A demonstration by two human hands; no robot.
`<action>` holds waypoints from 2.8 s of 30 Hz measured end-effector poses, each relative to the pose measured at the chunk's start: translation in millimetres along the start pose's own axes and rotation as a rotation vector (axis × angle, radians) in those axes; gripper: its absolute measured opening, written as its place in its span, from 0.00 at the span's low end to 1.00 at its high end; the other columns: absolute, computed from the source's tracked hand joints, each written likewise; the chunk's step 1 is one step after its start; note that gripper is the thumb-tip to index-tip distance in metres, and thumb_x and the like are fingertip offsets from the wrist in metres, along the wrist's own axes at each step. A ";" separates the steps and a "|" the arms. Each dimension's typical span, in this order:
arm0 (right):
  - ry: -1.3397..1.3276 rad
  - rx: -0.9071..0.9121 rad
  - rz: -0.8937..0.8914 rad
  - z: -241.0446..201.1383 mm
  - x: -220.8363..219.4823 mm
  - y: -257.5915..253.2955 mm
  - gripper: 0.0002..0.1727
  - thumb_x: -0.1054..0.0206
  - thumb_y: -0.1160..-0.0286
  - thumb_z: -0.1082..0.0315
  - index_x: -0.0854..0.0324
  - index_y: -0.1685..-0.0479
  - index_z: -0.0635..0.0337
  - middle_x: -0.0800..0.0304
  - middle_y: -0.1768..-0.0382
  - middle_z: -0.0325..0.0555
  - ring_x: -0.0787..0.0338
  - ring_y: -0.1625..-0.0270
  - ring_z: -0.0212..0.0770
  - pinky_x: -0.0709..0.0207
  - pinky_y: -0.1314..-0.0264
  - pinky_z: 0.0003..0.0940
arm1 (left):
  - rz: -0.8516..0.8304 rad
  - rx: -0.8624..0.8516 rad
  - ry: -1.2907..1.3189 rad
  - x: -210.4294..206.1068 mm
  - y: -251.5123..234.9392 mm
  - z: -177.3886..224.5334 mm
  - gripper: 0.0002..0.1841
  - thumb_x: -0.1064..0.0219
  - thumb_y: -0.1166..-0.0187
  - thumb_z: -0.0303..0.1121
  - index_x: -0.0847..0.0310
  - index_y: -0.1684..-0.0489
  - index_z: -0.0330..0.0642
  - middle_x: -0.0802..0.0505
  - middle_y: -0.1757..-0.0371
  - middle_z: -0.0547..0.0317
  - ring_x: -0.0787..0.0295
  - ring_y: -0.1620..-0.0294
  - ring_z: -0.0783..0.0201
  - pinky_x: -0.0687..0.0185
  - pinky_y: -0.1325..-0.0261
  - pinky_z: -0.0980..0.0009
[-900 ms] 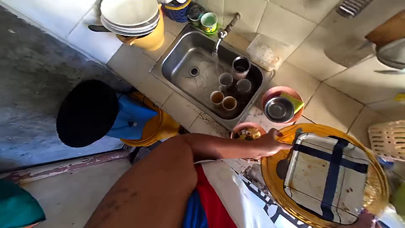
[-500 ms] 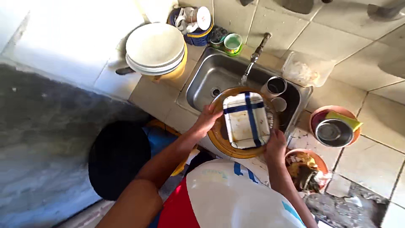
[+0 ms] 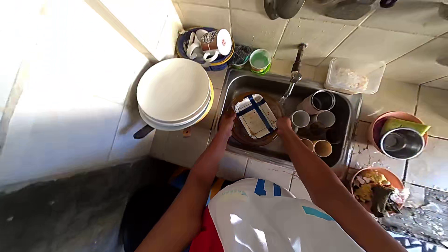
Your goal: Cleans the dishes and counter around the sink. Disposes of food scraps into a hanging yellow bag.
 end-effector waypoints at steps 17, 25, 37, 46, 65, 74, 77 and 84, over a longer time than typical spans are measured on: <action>0.677 0.536 0.095 -50.3 -27.5 -49.8 0.33 0.35 0.17 0.54 0.27 0.20 0.68 0.47 0.11 0.76 0.57 0.06 0.73 0.63 0.07 0.70 | -0.010 0.120 0.032 -58.9 -44.3 -44.0 0.53 0.31 0.24 0.63 0.57 0.05 0.46 0.36 0.11 0.37 0.38 0.14 0.38 0.33 0.22 0.34; 0.865 0.431 0.044 -64.5 -15.0 -47.7 0.26 0.48 0.08 0.57 0.25 0.23 0.65 0.17 0.30 0.70 0.18 0.27 0.70 0.28 0.26 0.68 | 0.057 -0.596 -0.775 -111.9 -2.1 20.4 0.46 0.44 0.14 0.56 0.54 0.09 0.26 0.52 0.07 0.25 0.65 0.06 0.30 0.67 0.08 0.35; 0.448 0.454 0.123 -73.4 63.1 32.2 0.23 0.48 0.07 0.61 0.26 0.21 0.59 0.13 0.35 0.65 0.13 0.31 0.65 0.25 0.28 0.66 | -0.530 -0.829 -0.704 -250.1 -0.6 42.8 0.36 0.65 0.07 0.58 0.50 0.04 0.47 0.55 0.02 0.51 0.70 0.02 0.45 0.74 0.11 0.27; 0.208 0.439 0.195 -50.2 66.0 21.6 0.28 0.47 0.08 0.67 0.41 0.11 0.59 0.13 0.38 0.70 0.10 0.40 0.68 0.20 0.37 0.65 | -0.374 -0.114 -0.111 -166.7 -21.9 29.4 0.34 0.37 0.13 0.48 0.39 0.13 0.39 0.19 0.23 0.37 0.20 0.25 0.47 0.24 0.24 0.46; 1.293 1.427 -0.587 -38.8 -47.1 47.3 0.37 0.47 0.12 0.49 0.41 0.08 0.61 0.45 0.06 0.53 0.45 0.05 0.56 0.59 0.05 0.64 | -0.645 0.073 0.263 -140.9 -37.0 27.6 0.42 0.67 0.16 0.72 0.35 0.14 0.53 0.14 0.29 0.52 0.17 0.30 0.57 0.18 0.31 0.52; 0.988 1.103 0.082 -106.7 -52.4 1.8 0.35 0.63 0.08 0.57 0.56 0.04 0.64 0.60 0.03 0.54 0.62 0.01 0.54 0.75 0.06 0.68 | -0.723 0.052 0.316 -176.0 -4.8 18.6 0.42 0.65 0.17 0.72 0.32 0.16 0.52 0.14 0.28 0.56 0.18 0.29 0.62 0.19 0.28 0.57; 0.784 1.166 -0.084 -83.4 -70.6 25.1 0.33 0.62 0.10 0.63 0.46 0.09 0.70 0.49 0.07 0.62 0.54 0.03 0.59 0.65 0.05 0.64 | -0.747 -0.066 0.342 -164.9 -14.0 29.7 0.40 0.66 0.14 0.70 0.33 0.17 0.52 0.11 0.33 0.58 0.15 0.34 0.67 0.17 0.33 0.64; 0.848 0.839 -0.221 -10.3 -57.8 76.4 0.36 0.58 0.06 0.45 0.39 0.09 0.60 0.42 0.07 0.52 0.51 0.03 0.56 0.75 0.09 0.77 | -0.299 -0.215 0.139 -117.9 -33.2 42.4 0.36 0.46 0.10 0.54 0.51 0.05 0.52 0.39 0.07 0.55 0.43 0.08 0.60 0.43 0.09 0.51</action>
Point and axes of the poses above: each hand's wrist, its own y-axis away from the middle knuckle, its own x-axis out of the back of the hand, z = x × y, the point moved 8 cm from there along -y, towards the middle knuckle
